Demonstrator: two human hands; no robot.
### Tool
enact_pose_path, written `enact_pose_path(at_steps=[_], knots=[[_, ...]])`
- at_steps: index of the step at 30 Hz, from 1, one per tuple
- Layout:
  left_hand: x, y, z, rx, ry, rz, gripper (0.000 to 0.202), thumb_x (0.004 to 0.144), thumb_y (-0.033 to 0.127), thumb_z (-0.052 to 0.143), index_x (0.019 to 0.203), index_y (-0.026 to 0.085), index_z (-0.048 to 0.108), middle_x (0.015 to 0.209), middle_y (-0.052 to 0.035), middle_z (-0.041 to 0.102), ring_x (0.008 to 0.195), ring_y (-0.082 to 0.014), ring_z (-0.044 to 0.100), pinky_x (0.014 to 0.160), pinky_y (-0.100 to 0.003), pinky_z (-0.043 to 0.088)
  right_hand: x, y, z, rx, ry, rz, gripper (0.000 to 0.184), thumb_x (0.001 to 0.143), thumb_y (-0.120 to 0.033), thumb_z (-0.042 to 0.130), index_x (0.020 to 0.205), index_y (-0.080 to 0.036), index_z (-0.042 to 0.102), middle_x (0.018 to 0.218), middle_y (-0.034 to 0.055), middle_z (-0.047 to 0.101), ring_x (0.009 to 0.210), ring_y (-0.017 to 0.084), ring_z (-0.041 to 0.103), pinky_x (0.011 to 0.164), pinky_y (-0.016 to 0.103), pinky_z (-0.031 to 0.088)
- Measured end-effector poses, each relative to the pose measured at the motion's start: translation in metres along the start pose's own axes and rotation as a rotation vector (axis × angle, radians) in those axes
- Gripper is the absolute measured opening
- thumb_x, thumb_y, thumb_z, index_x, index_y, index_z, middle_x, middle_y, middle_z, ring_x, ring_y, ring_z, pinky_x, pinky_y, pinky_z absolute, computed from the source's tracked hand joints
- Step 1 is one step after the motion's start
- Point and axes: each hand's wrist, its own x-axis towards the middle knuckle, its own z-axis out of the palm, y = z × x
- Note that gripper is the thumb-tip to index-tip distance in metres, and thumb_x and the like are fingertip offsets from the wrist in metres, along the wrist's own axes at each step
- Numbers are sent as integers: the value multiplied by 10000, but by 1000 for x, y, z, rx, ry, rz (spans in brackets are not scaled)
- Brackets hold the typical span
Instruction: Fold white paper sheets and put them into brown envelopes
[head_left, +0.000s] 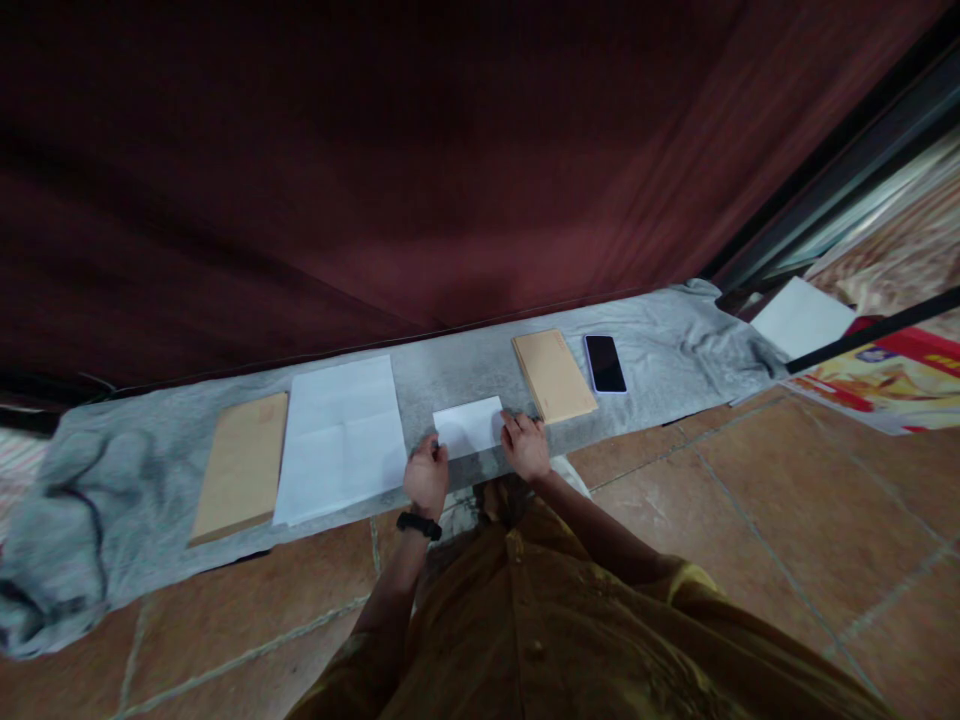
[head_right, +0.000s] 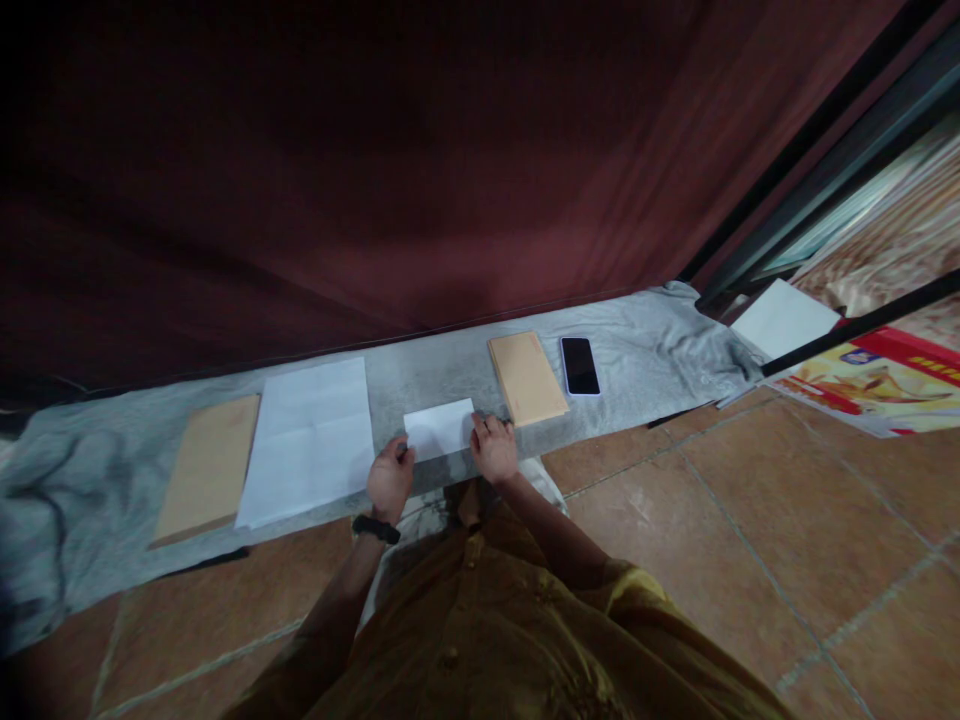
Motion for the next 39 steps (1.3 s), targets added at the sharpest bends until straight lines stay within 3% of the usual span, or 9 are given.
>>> enact_pose_path(at_steps=[5,8,11,14,17,20,24,39], knots=[[-1,0,4,36,38,32,347,956,285,486,1257,215,643,1108,-95,733,974,-242,696,827,-345,548,1,0,-1,2,-7,-4,411,1017,-283,469,1412,-204,552,1075,101,641,1001,236,560,898,369,357],[-5,1,5,67,76,77,378,970,276,446,1295,208,626,1236,-124,683,1115,-272,651,956,-411,517,1,0,-1,0,-13,3,413,1013,-280,470,1411,-207,554,1079,104,644,1006,240,557,899,369,358],[-16,8,9,138,102,292,412,983,262,410,1347,202,593,1370,-130,619,1274,-288,565,1086,-470,436,1,-1,-2,-2,-17,9,414,1015,-287,465,1413,-210,552,1095,105,644,1006,241,558,897,366,358],[-32,19,21,193,47,561,457,998,263,363,1405,156,541,1490,-128,538,1411,-272,453,1188,-478,341,0,-3,-2,-4,-7,15,411,1026,-295,442,1415,-215,547,1108,103,644,1005,241,562,899,367,356],[-47,27,37,240,-26,680,547,990,286,363,1513,128,404,1572,-135,440,1500,-260,327,1239,-497,267,0,-3,-3,-12,-15,18,413,1032,-303,433,1422,-215,540,1104,106,643,993,242,566,896,369,357],[-56,28,49,282,-56,708,639,973,324,391,1565,107,287,1619,-150,347,1528,-265,260,1255,-504,234,0,-2,-2,-17,-32,13,417,1026,-303,452,1423,-212,539,1099,111,640,997,245,569,894,368,359],[-58,22,57,319,-66,716,679,962,334,409,1576,96,245,1632,-156,308,1535,-277,230,1259,-525,206,0,-2,-1,-15,-30,16,418,1012,-295,476,1417,-219,547,1098,112,638,1016,249,569,898,369,363],[-55,13,60,362,-98,751,685,963,305,409,1584,89,216,1655,-151,235,1552,-274,156,1271,-515,161,0,-2,-1,-3,-10,18,408,1026,-274,430,1411,-218,554,1112,107,644,1003,240,571,902,367,360]])
